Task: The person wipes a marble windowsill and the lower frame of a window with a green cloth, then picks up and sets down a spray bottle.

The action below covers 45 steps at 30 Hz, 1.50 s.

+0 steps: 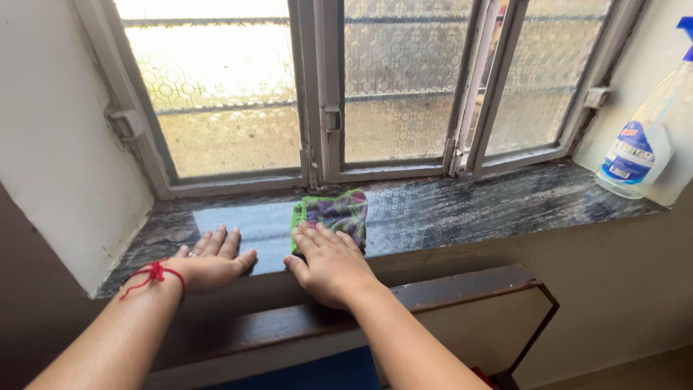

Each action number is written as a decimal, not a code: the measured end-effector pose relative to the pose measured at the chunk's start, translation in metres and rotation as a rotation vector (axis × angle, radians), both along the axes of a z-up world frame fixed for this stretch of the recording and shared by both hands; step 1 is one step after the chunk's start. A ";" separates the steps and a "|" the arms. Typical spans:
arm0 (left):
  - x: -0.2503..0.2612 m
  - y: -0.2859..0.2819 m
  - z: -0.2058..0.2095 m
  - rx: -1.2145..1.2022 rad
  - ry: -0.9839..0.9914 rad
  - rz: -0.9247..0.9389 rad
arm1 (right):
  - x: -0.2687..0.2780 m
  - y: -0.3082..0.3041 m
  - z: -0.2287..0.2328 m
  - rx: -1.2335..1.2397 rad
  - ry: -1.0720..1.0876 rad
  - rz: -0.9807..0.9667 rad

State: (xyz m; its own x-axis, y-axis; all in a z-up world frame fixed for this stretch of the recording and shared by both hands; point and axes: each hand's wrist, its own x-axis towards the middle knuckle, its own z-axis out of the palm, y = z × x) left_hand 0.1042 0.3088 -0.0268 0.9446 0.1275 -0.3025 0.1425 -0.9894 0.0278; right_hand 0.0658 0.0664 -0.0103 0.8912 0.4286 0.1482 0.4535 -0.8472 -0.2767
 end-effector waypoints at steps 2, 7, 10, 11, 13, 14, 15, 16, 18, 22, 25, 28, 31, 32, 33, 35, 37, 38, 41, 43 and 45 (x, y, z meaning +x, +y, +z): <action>0.002 -0.001 0.003 0.016 0.017 -0.003 | 0.003 0.000 0.001 -0.006 -0.004 -0.003; -0.004 -0.001 -0.002 0.028 -0.033 -0.032 | 0.008 0.006 -0.012 -0.008 -0.055 -0.043; -0.009 -0.003 -0.005 -0.012 -0.089 -0.053 | 0.018 0.007 -0.023 0.024 -0.109 -0.048; -0.013 -0.002 -0.002 -0.032 -0.108 -0.062 | 0.022 0.006 -0.023 0.047 -0.113 -0.051; -0.020 -0.005 0.004 -0.056 -0.131 -0.070 | 0.025 0.007 -0.023 0.092 -0.117 -0.057; -0.024 -0.006 0.007 -0.059 -0.135 -0.070 | 0.024 0.007 -0.023 0.112 -0.119 -0.060; -0.028 -0.008 0.010 -0.061 -0.140 -0.070 | 0.023 0.007 -0.024 0.135 -0.120 -0.063; -0.032 -0.008 0.013 -0.072 -0.156 -0.075 | 0.023 0.008 -0.023 0.133 -0.119 -0.067; -0.040 -0.008 0.016 -0.097 -0.191 -0.086 | 0.023 0.009 -0.020 0.126 -0.118 -0.077; -0.049 -0.006 0.018 -0.097 -0.226 -0.125 | 0.019 0.010 -0.017 0.139 -0.086 -0.095; -0.055 -0.002 0.019 -0.102 -0.248 -0.157 | 0.019 0.011 -0.015 0.143 -0.074 -0.095; -0.066 0.006 0.023 -0.130 -0.291 -0.213 | 0.016 0.010 -0.013 0.160 -0.070 -0.089; -0.081 0.027 0.029 -0.194 -0.421 -0.289 | 0.013 0.012 -0.006 0.212 -0.077 -0.077; -0.088 0.034 0.027 -0.192 -0.469 -0.298 | 0.012 0.013 -0.001 0.227 -0.066 -0.079; -0.095 0.040 0.025 -0.189 -0.510 -0.309 | 0.009 0.014 0.002 0.244 -0.048 -0.085; -0.107 0.054 0.019 -0.157 -0.723 -0.450 | 0.016 0.014 0.016 0.228 0.080 -0.196; -0.108 0.062 0.014 -0.126 -0.885 -0.477 | 0.023 0.012 0.023 0.246 0.045 -0.264; -0.108 0.064 0.013 -0.109 -0.941 -0.430 | 0.027 0.010 0.023 0.275 -0.056 -0.275; -0.110 0.066 0.006 -0.137 -1.042 -0.307 | 0.037 0.008 0.009 0.123 -0.234 -0.391; -0.111 0.068 0.006 -0.122 -1.111 -0.277 | 0.045 0.013 0.000 -0.021 -0.218 -0.433; -0.113 0.066 0.003 -0.060 -1.192 -0.298 | 0.050 0.016 -0.007 -0.137 -0.096 -0.420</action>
